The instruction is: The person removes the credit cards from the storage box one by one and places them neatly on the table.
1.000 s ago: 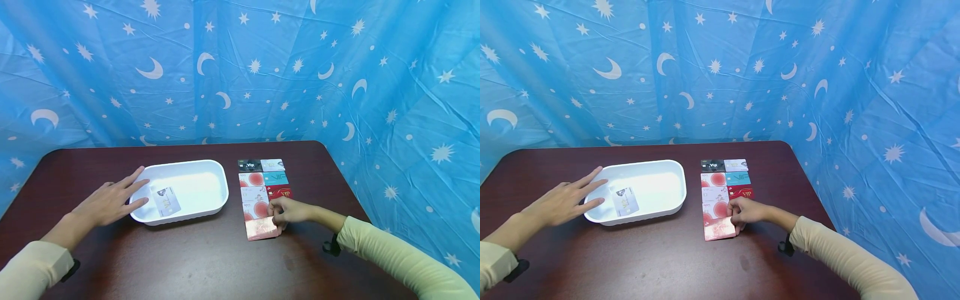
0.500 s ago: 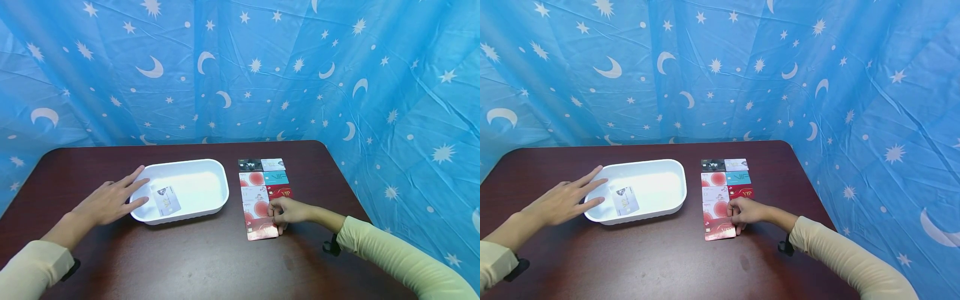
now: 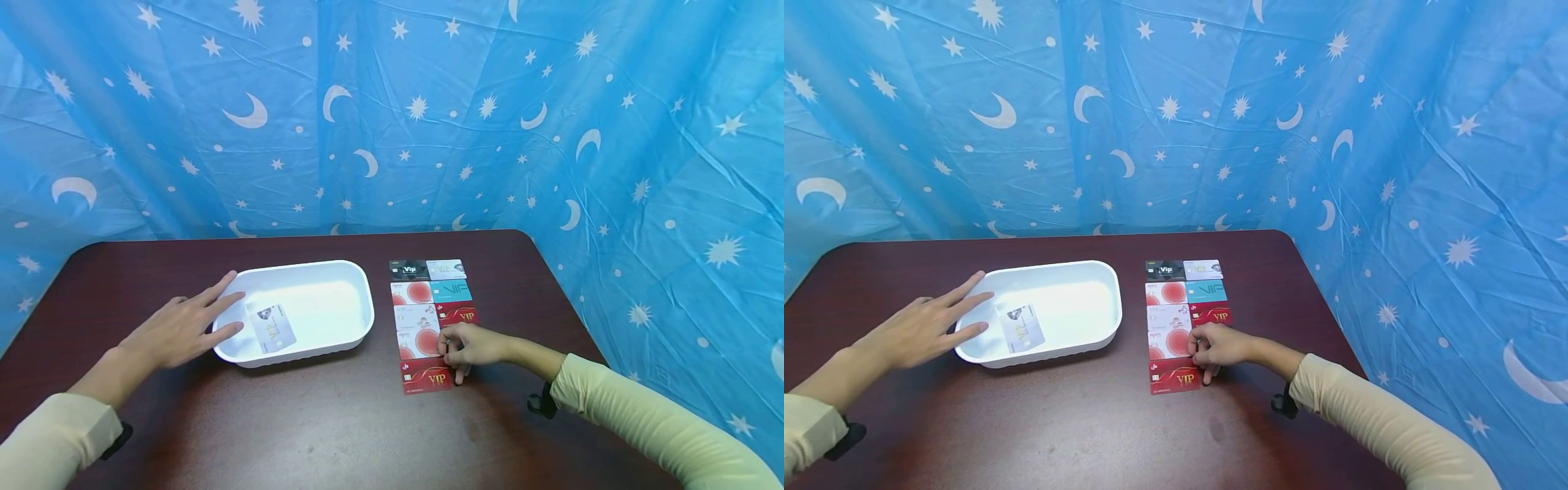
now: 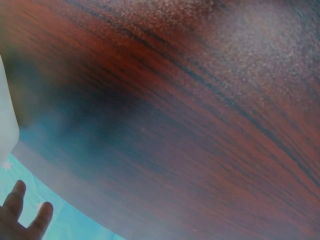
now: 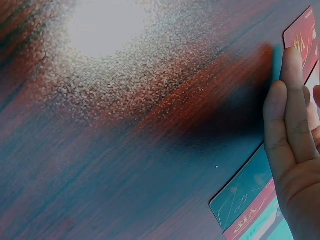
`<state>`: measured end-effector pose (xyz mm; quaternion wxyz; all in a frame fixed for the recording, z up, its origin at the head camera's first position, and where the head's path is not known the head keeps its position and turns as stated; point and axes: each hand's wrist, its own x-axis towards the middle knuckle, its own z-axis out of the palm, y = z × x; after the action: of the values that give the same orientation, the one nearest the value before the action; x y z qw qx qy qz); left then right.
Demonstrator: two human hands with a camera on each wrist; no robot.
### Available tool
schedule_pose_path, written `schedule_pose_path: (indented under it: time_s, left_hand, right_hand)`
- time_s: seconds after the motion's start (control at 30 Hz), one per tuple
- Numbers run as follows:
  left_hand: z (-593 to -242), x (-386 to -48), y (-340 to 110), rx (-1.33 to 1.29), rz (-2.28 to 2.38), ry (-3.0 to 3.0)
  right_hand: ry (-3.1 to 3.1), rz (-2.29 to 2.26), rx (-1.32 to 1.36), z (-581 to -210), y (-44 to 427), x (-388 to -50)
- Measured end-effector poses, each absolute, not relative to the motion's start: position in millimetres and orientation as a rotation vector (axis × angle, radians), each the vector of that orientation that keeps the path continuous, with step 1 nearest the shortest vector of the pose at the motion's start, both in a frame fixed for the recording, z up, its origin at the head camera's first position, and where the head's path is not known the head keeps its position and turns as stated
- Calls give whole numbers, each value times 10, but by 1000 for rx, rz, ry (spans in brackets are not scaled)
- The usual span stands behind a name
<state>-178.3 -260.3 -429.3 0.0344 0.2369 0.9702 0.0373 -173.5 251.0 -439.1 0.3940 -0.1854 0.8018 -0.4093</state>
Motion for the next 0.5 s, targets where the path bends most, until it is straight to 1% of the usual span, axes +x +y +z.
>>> schedule_pose_path:
  time_s: [0.17,0.33,0.5]
  left_hand:
    - [-4291,-1786,-2597,732,110,2986]
    - [-4293,-1788,-2593,730,102,2981]
    - [-4293,-1787,-2592,729,96,2978]
  right_hand:
    - [2063,-994,-564,-4263,2485,-1837]
    - [2165,-954,-691,-3979,2378,-2067]
    - [2256,-976,-808,-3743,2162,-2286]
